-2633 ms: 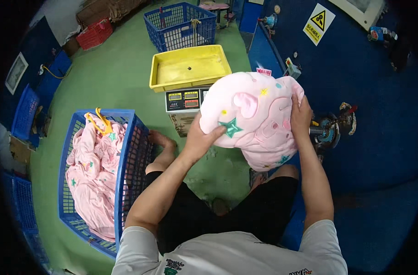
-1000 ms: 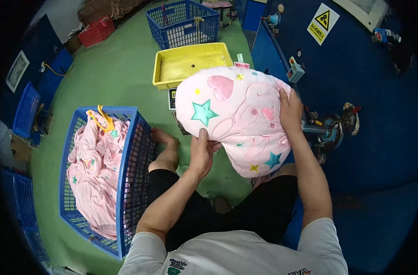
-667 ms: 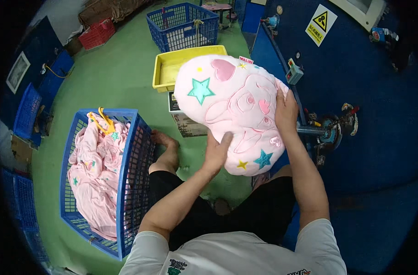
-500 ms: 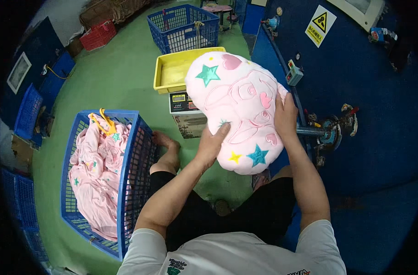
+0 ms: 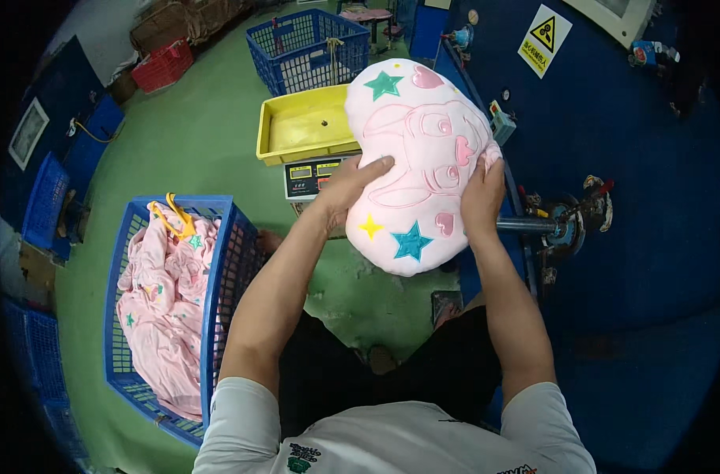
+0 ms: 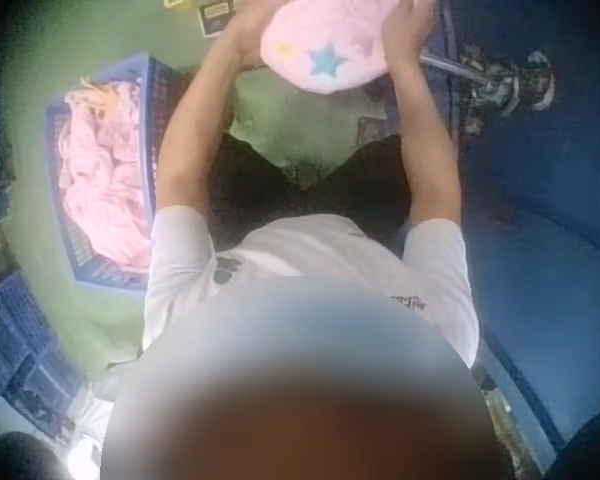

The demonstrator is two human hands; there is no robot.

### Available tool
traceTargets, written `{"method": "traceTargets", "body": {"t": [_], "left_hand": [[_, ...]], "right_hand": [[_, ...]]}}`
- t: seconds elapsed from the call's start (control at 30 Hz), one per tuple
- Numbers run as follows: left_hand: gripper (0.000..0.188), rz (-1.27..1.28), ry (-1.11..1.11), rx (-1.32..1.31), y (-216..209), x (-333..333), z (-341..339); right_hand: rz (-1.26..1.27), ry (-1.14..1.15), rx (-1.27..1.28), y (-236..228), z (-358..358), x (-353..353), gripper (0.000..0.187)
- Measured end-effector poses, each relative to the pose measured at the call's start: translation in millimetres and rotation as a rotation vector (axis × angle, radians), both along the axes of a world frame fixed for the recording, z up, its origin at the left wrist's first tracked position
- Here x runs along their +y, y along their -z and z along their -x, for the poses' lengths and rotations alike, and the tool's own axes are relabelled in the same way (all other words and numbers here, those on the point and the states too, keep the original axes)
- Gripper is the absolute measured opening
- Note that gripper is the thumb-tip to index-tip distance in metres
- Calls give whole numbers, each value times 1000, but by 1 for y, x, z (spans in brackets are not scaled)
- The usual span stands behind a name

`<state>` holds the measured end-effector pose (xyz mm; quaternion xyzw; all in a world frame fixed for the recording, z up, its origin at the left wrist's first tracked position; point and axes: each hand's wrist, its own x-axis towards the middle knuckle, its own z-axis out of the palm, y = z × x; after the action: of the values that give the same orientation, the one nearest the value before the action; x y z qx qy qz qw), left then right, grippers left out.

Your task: Stuffing star-patterned plush toys with filling material using a machine nozzle and then weighing them on a digital scale.

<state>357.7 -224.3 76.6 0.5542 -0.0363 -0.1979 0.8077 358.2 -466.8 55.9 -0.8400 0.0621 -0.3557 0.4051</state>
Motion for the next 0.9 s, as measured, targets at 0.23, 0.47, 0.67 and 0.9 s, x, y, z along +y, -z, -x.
{"method": "traceTargets", "body": {"t": [0.23,0.47,0.67,0.9], "left_hand": [[56,-191,-29,-31,-23,8,-12],[51,-112,-438,-21,63,18,100],[54,-260,-365,-80,97,-46,127],[54,-67,-361,-73,27,7,53]], "right_hand": [[-46,-8,-125,-5,1,20,20],[71,-261,106,-11,21,20,17],[150,-192,109,-16,19,-16,22],[50,-92,-24,1,16,9,25]]}}
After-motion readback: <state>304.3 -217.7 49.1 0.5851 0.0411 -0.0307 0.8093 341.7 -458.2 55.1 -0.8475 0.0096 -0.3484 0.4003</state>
